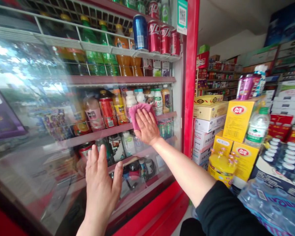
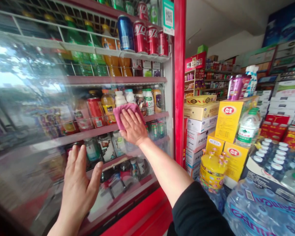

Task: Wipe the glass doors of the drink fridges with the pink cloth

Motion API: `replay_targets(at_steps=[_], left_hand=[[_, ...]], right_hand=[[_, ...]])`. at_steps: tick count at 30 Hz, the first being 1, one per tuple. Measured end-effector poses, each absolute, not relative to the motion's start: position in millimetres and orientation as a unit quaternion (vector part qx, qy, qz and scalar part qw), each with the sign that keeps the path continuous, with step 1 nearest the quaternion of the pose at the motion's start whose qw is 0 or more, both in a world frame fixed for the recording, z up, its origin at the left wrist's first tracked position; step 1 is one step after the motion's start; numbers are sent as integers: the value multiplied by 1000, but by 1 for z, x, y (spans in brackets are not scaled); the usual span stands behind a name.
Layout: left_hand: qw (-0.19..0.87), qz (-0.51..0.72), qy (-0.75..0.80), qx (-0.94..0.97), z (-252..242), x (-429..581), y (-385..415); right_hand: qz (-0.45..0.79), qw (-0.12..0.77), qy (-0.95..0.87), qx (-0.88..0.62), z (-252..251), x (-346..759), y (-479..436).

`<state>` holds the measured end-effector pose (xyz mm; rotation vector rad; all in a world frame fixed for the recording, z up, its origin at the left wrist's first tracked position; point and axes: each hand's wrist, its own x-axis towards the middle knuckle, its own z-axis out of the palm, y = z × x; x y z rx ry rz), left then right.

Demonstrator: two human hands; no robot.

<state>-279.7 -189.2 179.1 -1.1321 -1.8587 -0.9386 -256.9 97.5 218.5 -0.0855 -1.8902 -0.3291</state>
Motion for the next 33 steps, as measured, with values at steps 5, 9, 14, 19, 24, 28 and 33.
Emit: replay_targets(at_steps=[5,9,14,19,24,28,33], left_hand=[[359,-368,-732,-447,171,-279,-181],[356,-363,-736,-447,170,-279,-186],[362,-372,-730,-445,178,-275,-193],[361,-383,-724,-446,187,-263,-184],[350,-378,-730,-450,181,-257,-173],[334,-374,-740,-448,169,-260,-170],[314,-367,-751,-451,158,-262,-162]], right_hand=[[-80,623,-758,-175,202,-231,157],[37,658,-684,-312,214,-214,202],[122,666,-630,-380,248,-220,192],[-13,624,-752,-214,249,-241,110],[-176,516,-839,-6,242,-242,76],[-193,493,-848,-3,250,-233,110],[-157,555,-808,-125,251,-220,168]])
